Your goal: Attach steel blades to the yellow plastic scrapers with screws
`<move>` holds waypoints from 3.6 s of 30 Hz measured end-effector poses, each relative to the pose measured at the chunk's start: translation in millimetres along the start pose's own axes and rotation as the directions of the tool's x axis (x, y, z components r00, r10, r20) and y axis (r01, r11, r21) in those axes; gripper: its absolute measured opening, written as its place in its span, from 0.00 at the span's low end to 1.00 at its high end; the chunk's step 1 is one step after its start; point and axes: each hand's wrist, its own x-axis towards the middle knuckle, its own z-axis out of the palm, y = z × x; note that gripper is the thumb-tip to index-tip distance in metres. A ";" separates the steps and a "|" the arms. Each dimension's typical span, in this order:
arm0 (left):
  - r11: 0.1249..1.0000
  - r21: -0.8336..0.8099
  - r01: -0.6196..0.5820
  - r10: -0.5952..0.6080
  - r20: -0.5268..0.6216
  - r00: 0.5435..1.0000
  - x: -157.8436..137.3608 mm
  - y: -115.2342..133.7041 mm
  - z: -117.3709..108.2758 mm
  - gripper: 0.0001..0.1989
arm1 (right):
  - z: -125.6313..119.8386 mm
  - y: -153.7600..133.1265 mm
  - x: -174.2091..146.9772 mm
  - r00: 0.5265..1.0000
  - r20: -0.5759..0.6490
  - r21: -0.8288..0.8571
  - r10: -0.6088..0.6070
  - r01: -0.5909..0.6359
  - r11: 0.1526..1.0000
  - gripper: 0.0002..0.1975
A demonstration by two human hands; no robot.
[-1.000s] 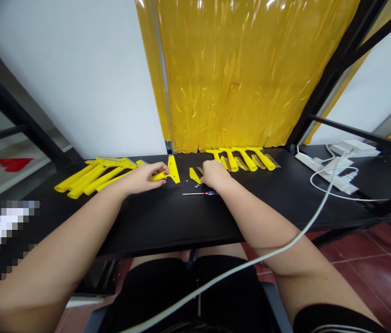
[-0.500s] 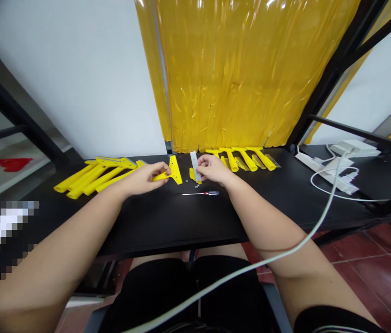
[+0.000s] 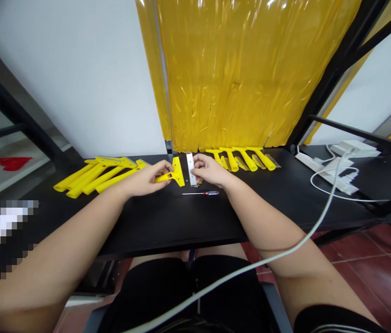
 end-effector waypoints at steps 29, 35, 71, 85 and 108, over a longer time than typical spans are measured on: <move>1.000 0.002 0.017 -0.017 0.028 0.999 0.0 -1.8 0.0 0.17 | -0.8 -2.3 -1.5 1.000 0.004 0.032 0.007 -0.007 0.999 0.13; 1.000 0.006 0.014 -0.014 0.039 0.999 -0.3 -1.9 0.8 0.17 | 0.0 -3.0 -0.6 0.997 -0.049 0.051 0.059 -0.056 0.997 0.13; 0.999 0.031 0.028 -0.030 0.051 0.998 2.6 -0.8 4.4 0.23 | 13.4 11.5 6.4 0.982 -0.187 0.045 0.003 0.005 0.999 0.16; 0.981 0.171 -0.088 0.078 0.061 0.995 2.8 16.7 2.9 0.25 | 25.6 8.7 4.1 0.995 -0.042 0.078 0.096 -0.092 0.993 0.15; 0.974 0.217 -0.062 0.044 0.086 0.995 6.5 0.1 4.3 0.27 | -0.7 13.0 12.6 0.980 -0.193 -0.882 -0.046 -0.153 0.445 0.05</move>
